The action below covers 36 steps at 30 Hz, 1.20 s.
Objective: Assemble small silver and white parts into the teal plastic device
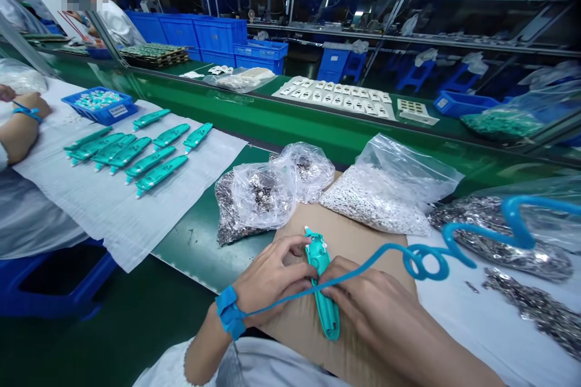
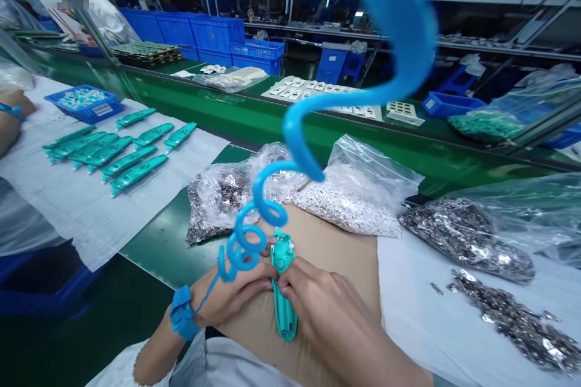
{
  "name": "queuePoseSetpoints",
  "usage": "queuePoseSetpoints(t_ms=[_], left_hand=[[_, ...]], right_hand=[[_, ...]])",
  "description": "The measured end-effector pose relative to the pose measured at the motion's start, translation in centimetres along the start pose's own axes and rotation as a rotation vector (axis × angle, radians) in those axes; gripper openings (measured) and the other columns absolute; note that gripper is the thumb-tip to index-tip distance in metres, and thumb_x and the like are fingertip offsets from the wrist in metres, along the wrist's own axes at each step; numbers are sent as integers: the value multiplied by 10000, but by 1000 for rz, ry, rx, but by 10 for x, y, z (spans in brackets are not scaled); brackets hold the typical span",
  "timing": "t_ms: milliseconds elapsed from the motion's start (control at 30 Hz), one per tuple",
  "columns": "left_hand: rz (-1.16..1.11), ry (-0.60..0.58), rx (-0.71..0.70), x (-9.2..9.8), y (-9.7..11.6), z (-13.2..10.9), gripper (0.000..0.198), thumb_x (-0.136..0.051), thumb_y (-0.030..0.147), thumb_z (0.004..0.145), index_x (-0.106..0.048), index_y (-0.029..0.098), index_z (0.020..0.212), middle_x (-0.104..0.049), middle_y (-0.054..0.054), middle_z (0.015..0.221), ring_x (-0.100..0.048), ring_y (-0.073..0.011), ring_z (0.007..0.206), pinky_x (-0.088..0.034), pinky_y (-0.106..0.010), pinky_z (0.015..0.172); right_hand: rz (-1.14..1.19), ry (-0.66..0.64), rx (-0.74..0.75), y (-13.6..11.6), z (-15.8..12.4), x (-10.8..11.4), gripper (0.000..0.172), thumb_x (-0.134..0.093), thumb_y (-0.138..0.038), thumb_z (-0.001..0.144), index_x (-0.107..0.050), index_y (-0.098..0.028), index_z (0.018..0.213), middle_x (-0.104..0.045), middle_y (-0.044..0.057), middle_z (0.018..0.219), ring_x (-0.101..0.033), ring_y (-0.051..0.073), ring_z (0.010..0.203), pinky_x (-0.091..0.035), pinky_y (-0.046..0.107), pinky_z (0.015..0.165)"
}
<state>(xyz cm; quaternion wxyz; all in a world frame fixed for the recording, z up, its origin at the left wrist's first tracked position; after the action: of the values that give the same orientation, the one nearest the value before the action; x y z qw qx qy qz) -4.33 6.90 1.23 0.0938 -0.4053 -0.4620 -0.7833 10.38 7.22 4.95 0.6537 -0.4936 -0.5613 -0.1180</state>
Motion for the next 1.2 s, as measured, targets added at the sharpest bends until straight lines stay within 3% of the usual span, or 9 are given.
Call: queuePoseSetpoints(t_ms=[433,667,933,1100,1200], left_hand=[[68,5,-61,-7,-6,-3,215,-510,347,1012,-679,278,1125,-502,-66,1446,-553,-249,1248,-487,-363,987],[119,7,-57,-4,-1,-3,219,-528,349,1003,-690,280,1134,-491,-56,1461,-514,-247,1302,-439,-392,1083],[106,16,-51,-3,-1,-4,238,-513,358,1009,-682,283,1158,-499,-69,1450,-560,-231,1238,-437,-400,1081],[103,42,-56,-1,1,-4,227,-544,363,996,-680,279,1156,-514,-73,1436,-534,-254,1281,-471,-376,1016],[70,19,-25,-1,1,-2,203,-574,356,984,-690,287,1136,-527,-61,1416,-589,-244,1200,-483,-371,984]], right_hand=[[57,-73,-39,1,3,2,227,-450,-141,949,-654,-229,903,-710,40,986,-688,190,846,-503,275,750],[96,-100,-122,4,5,-1,188,-474,-175,947,-646,-242,914,-708,22,998,-677,203,896,-478,296,754],[132,-106,-210,12,3,-1,86,-616,-259,894,-693,-267,932,-716,6,990,-678,216,891,-480,309,721],[84,36,-123,19,6,27,230,-498,-349,974,-706,-272,1031,-720,37,1073,-682,214,958,-516,329,796],[-77,200,-105,21,36,62,292,-456,-376,996,-709,-253,1076,-724,56,1118,-685,225,968,-525,334,785]])
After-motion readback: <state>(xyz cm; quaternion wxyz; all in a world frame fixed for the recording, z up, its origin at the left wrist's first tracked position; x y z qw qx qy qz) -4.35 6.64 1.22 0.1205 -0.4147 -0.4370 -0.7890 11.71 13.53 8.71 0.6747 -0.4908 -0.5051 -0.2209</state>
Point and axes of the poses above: each hand's wrist, its own z-axis towards the middle knuckle, its own x-axis out of the back of the hand, y = z × x, the point moved 6 cm from there along z, towards the middle knuckle
